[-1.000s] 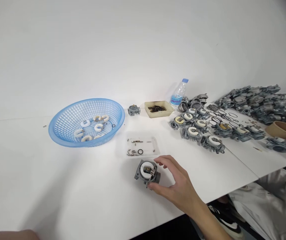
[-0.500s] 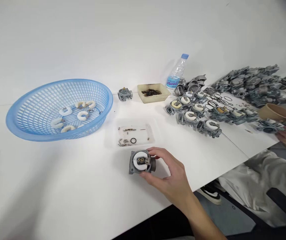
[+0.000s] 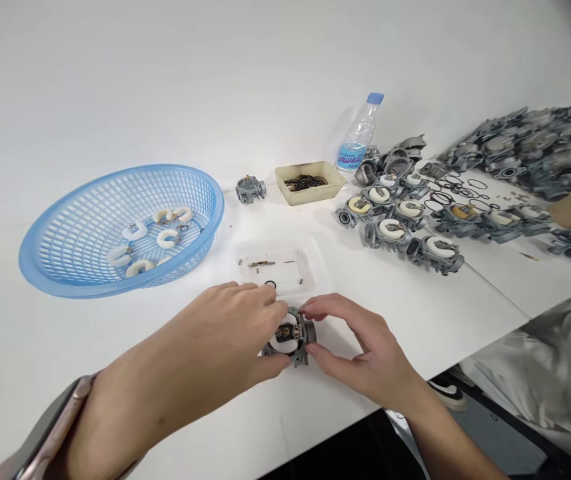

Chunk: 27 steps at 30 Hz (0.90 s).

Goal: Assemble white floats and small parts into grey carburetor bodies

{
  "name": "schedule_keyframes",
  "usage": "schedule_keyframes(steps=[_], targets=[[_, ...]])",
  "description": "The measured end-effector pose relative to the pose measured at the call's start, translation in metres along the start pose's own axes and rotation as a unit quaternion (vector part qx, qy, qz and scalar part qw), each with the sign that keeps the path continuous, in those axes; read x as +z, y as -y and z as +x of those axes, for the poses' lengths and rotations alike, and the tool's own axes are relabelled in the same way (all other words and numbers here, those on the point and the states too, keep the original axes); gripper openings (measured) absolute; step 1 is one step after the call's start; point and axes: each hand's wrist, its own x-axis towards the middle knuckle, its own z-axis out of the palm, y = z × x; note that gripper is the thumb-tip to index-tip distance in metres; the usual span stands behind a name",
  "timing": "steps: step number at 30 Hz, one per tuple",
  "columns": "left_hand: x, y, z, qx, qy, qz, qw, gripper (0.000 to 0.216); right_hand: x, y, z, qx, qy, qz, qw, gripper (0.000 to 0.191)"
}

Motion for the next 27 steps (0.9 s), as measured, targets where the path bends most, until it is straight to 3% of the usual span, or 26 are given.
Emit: schedule_keyframes(steps=[5,20,24,27], targets=[[0.011,-0.001,-0.002,-0.004,-0.011,0.007,1.0,0.016,0.003,-0.003,-0.003,-0.002,-0.005,0.016,1.0,0.041],[0.012,-0.014,0.002,0.06,-0.023,0.085,0.994,0.004,0.005,-0.006,0.003,-0.071,-0.002,-0.026,0.997,0.04],[0.006,-0.013,0.01,0.036,-0.013,0.075,0.996,0.007,0.004,-0.002,0.005,-0.048,0.014,-0.007,0.999,0.041],[0.007,-0.006,-0.012,0.006,-0.025,0.044,0.999,0.018,0.005,-0.001,0.005,-0.034,0.017,0.002,0.999,0.04]])
